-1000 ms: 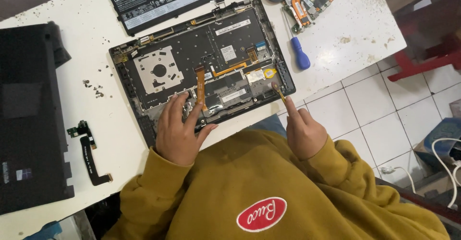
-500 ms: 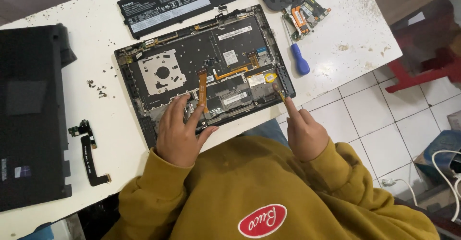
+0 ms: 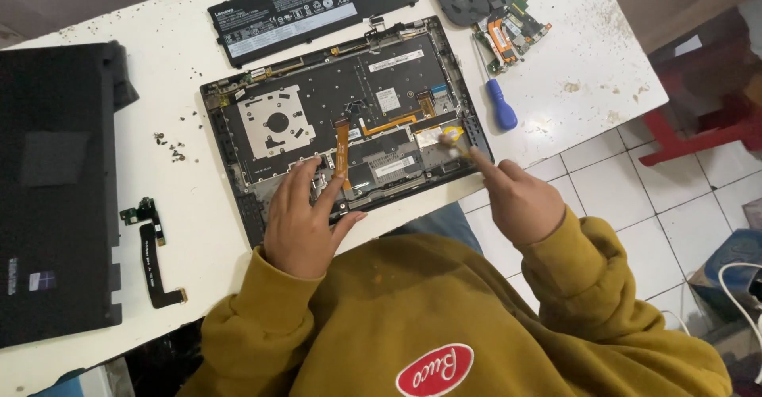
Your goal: Disconnecting internal ribbon cables and components from a laptop chassis using a screwdriver.
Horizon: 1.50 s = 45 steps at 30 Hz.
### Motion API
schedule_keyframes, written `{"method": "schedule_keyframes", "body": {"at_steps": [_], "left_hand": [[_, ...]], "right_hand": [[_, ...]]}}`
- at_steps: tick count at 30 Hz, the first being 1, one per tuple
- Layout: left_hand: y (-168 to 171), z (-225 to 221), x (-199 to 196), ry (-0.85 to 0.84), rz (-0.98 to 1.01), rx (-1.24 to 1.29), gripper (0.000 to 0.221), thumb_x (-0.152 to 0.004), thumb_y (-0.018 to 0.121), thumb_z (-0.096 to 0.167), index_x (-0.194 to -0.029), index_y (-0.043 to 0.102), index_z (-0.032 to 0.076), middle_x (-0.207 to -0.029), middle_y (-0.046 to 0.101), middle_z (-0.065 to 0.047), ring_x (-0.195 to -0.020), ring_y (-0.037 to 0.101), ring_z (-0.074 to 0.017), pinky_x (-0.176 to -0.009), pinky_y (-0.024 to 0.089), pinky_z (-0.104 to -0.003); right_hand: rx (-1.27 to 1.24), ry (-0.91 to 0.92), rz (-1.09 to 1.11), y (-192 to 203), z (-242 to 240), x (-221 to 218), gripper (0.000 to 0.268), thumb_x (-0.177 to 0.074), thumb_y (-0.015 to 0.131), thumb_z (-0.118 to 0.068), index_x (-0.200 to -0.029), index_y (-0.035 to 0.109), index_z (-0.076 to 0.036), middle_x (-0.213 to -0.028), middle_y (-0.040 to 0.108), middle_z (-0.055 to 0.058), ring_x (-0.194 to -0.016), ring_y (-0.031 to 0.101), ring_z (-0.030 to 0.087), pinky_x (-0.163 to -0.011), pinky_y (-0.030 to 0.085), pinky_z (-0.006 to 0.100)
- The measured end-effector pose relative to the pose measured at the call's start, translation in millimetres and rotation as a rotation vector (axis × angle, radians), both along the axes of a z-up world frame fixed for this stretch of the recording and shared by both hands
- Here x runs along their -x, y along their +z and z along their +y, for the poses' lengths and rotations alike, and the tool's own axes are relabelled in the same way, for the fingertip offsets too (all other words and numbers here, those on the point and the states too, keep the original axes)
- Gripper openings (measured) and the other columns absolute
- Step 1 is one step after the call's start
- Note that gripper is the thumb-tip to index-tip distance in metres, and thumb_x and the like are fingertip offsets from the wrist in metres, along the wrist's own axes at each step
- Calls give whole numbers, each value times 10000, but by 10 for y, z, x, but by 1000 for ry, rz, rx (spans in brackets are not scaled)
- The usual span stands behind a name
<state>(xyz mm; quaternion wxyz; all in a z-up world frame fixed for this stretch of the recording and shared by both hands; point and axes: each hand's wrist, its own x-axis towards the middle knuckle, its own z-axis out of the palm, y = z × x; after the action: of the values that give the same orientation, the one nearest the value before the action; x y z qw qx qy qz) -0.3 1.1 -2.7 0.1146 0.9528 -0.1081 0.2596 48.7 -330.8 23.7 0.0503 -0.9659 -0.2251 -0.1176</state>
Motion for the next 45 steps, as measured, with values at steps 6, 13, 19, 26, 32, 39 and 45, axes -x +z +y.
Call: {"method": "schedule_keyframes", "body": {"at_steps": [6, 13, 19, 26, 32, 39, 45], "left_hand": [[-46, -20, 18, 6, -44, 23, 603, -806, 735, 630, -1219, 728, 190, -1366, 571, -150, -1286, 573, -386, -1063, 474, -497], [66, 33, 0, -41, 105, -23, 685, -820, 751, 605, -1314, 664, 139, -1422, 549, -186, -1312, 525, -380, -1112, 455, -540], [64, 37, 8, -41, 89, -7, 686, -802, 790, 580, -1305, 672, 129, -1411, 560, -184, -1305, 524, -384, -1114, 444, -535], [80, 5, -8, -31, 101, -17, 660, -832, 757, 602, -1291, 657, 139, -1401, 555, -164, -1314, 510, -385, -1108, 434, -530], [120, 25, 39, -22, 96, -14, 722, -837, 755, 614, -1356, 623, 130, -1448, 514, -173, -1330, 493, -378, -1114, 436, -519], [248, 115, 91, -113, -61, 262, 564, -876, 846, 319, -1319, 614, 59, -1475, 444, -308, -1355, 512, -457, -1149, 474, -574], [104, 357, 249, 59, -96, 196, 381, -926, 772, 222, -1215, 678, -8, -1322, 601, -251, -1268, 557, -444, -1117, 462, -606]], "right_hand": [[-56, -21, -10, -288, 41, 110, 548, -967, 582, -178, -1508, 542, -250, -824, 653, 67, -503, 644, 270, -500, 558, 404], [-140, 38, 315, -209, 105, 50, 703, -921, 477, 55, -1582, 379, -166, -835, 601, 53, -451, 498, 243, -369, 459, 407], [-106, -86, 224, -353, 59, 7, 780, -872, 477, 80, -1608, 364, -153, -845, 560, 58, -443, 450, 281, -354, 416, 436], [-132, -99, 308, -368, 54, -26, 764, -904, 466, 25, -1621, 324, -194, -915, 601, 92, -489, 530, 352, -411, 447, 490], [-149, -149, 419, -154, 157, -74, 607, -1003, 419, -88, -1605, 368, -141, -974, 690, 197, -626, 674, 374, -520, 578, 497], [-100, -207, 491, -24, 129, -100, 660, -992, 409, -49, -1640, 292, -100, -922, 682, 192, -613, 648, 354, -526, 540, 487], [-195, -41, 433, -151, 175, 0, 621, -997, 455, -120, -1610, 356, -132, -902, 690, 206, -609, 662, 397, -479, 532, 524]]}}
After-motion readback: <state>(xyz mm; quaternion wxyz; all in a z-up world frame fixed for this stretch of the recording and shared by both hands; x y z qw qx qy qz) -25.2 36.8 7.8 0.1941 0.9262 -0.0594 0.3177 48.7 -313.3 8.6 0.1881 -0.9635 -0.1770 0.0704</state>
